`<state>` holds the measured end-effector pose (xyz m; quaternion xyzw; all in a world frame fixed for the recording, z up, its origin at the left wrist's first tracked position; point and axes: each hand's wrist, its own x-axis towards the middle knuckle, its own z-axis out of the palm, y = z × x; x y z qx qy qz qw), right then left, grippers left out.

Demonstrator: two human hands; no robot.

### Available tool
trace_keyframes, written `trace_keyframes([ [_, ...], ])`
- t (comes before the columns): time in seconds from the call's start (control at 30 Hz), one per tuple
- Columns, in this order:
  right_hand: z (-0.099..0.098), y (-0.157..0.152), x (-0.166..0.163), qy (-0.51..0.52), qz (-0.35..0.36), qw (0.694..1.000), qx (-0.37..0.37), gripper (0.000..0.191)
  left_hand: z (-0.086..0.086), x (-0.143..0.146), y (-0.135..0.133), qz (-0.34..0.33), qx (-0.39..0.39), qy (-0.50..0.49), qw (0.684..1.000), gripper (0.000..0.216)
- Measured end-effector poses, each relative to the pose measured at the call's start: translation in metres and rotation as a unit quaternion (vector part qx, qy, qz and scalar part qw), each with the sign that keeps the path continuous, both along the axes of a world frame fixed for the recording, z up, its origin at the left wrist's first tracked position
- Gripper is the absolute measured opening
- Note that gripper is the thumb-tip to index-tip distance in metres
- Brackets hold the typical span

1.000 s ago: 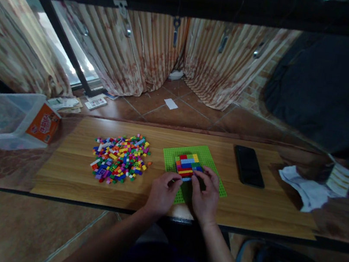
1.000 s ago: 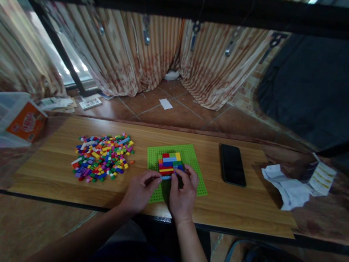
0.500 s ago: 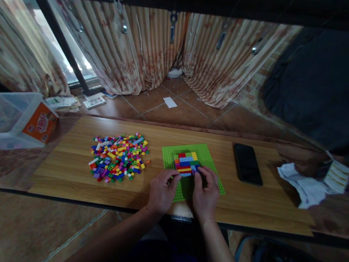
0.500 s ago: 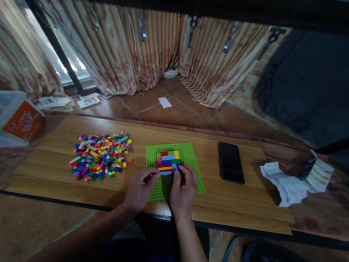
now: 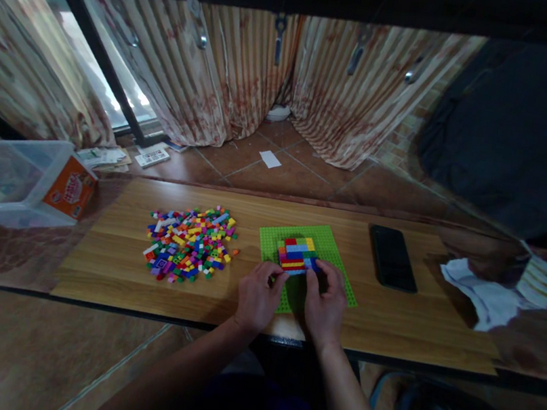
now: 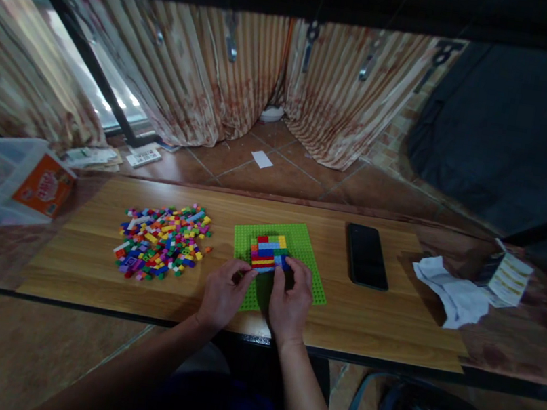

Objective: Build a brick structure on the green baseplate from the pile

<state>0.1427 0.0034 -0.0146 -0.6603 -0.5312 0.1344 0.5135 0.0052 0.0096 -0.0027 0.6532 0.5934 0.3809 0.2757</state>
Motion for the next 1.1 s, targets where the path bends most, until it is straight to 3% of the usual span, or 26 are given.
trace_keyframes([
  [0.3, 0.0, 0.003, -0.002, 0.006, -0.025, 0.999, -0.047, 0.046, 0.008, 0.001, 0.002, 0.007, -0.044, -0.013, 0.999, 0.013],
  [0.5, -0.003, 0.009, 0.001, 0.062, -0.02, 0.995, -0.069, 0.047, 0.019, -0.009, 0.012, -0.035, -0.096, -0.007, 0.995, 0.022],
  [0.73, -0.006, 0.01, 0.001, 0.068, -0.023, 0.995, -0.076, 0.049, 0.018, -0.012, 0.026, -0.055, -0.123, -0.021, 0.991, 0.025],
  [1.1, -0.003, 0.009, -0.001, 0.059, -0.015, 0.995, -0.082, 0.052, 0.016, -0.011, 0.025, -0.066, -0.136, 0.028, 0.988, 0.025],
])
